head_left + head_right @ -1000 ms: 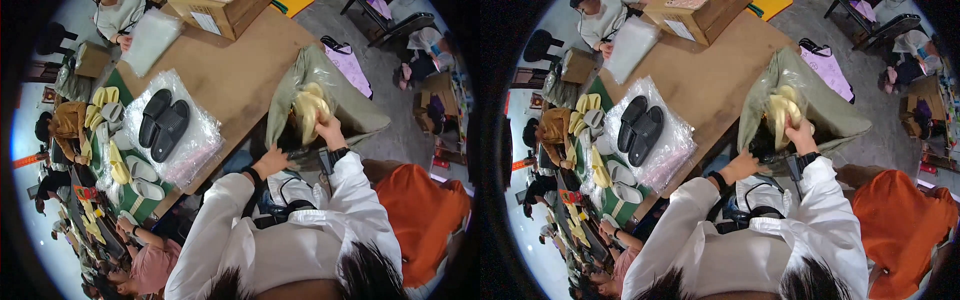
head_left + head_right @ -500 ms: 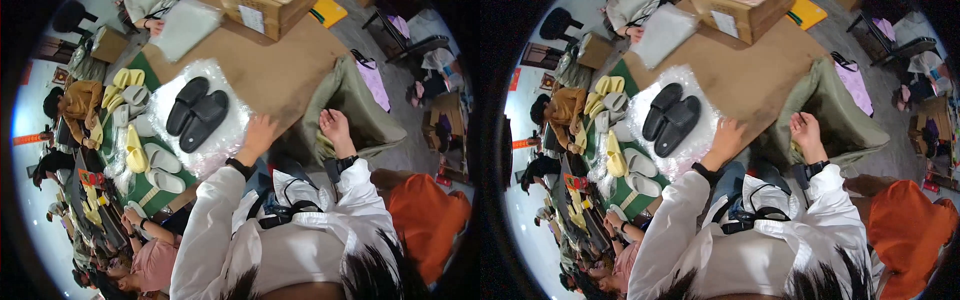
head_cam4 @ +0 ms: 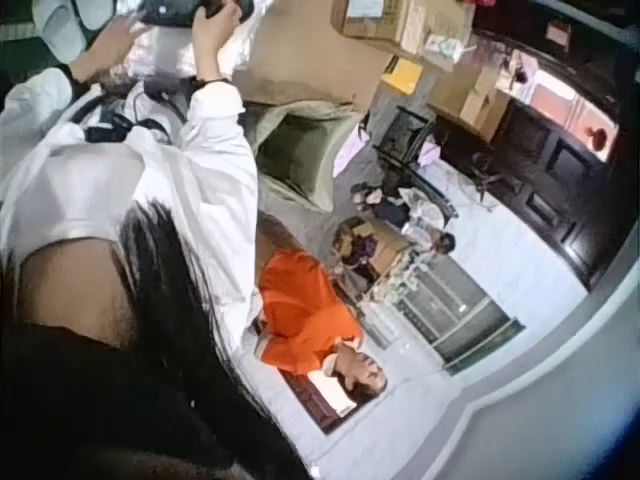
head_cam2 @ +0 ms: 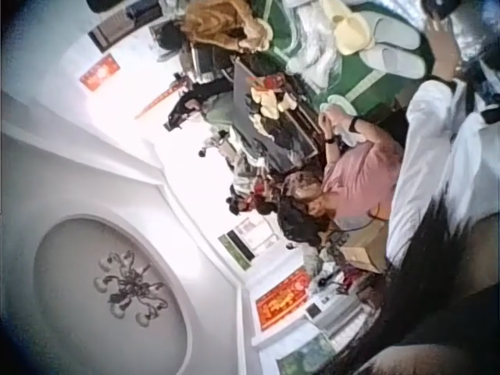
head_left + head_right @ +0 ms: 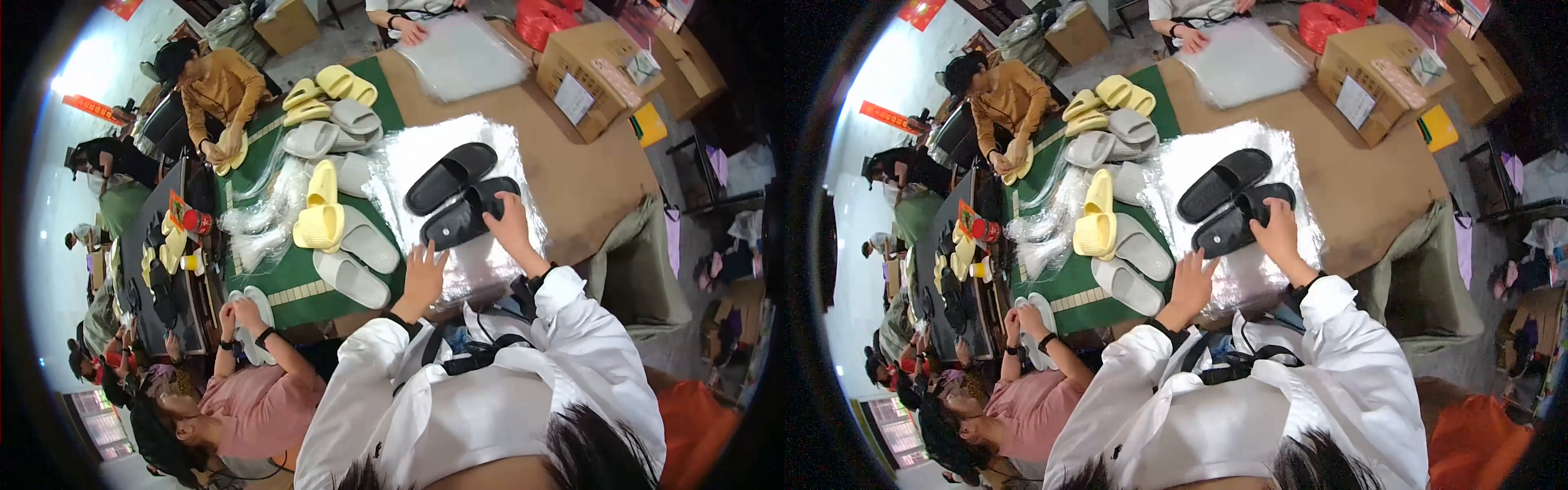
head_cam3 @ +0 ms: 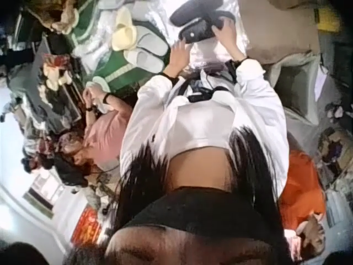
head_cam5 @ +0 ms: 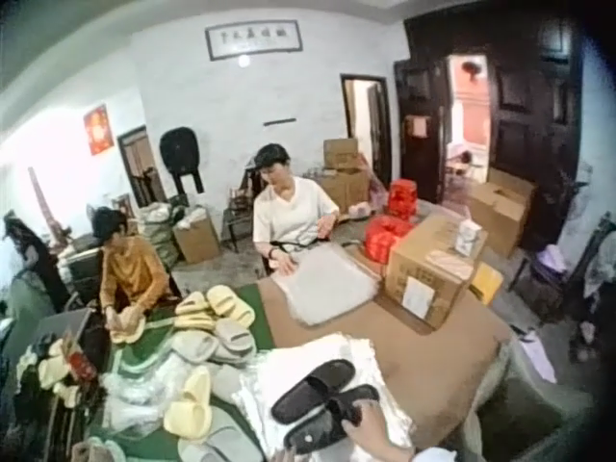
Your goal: The recorder is packaging pairs of sandals into plastic bags and placing them into a large sack.
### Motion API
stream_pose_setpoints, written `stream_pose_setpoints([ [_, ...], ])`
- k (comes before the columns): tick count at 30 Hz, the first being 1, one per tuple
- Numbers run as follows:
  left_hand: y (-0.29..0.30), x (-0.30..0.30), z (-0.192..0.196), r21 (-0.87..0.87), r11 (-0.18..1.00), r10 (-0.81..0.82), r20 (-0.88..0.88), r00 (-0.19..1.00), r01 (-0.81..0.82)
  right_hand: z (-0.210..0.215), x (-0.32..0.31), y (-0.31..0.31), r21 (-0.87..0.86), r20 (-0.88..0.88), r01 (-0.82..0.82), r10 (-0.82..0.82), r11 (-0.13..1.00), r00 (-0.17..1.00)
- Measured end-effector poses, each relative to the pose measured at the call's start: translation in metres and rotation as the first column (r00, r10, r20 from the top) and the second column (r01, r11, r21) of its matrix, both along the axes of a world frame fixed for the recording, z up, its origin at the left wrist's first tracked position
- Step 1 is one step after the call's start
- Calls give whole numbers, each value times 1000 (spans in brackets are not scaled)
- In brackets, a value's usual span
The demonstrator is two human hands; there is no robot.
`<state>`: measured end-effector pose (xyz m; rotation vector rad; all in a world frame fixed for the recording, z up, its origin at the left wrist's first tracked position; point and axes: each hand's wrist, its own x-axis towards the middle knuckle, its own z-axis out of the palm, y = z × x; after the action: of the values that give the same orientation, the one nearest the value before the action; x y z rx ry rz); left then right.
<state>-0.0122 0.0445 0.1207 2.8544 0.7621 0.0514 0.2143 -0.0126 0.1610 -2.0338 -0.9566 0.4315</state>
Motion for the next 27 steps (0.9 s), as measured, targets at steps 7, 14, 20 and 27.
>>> stream_pose_setpoints([
  [7,-10,10,-18,-89,986,-145,-14,989,143,-20,-8,80,-666,701,166,535,727,471],
  [14,-26,6,-49,9,988,-153,-90,984,155,-28,46,103,-609,649,-141,593,781,477],
  [20,-24,11,-51,-116,987,-120,-94,988,109,8,57,42,-501,775,-279,568,819,275],
  [27,-23,12,-64,62,969,-231,-89,969,237,-37,8,27,-539,378,-185,433,821,818],
])
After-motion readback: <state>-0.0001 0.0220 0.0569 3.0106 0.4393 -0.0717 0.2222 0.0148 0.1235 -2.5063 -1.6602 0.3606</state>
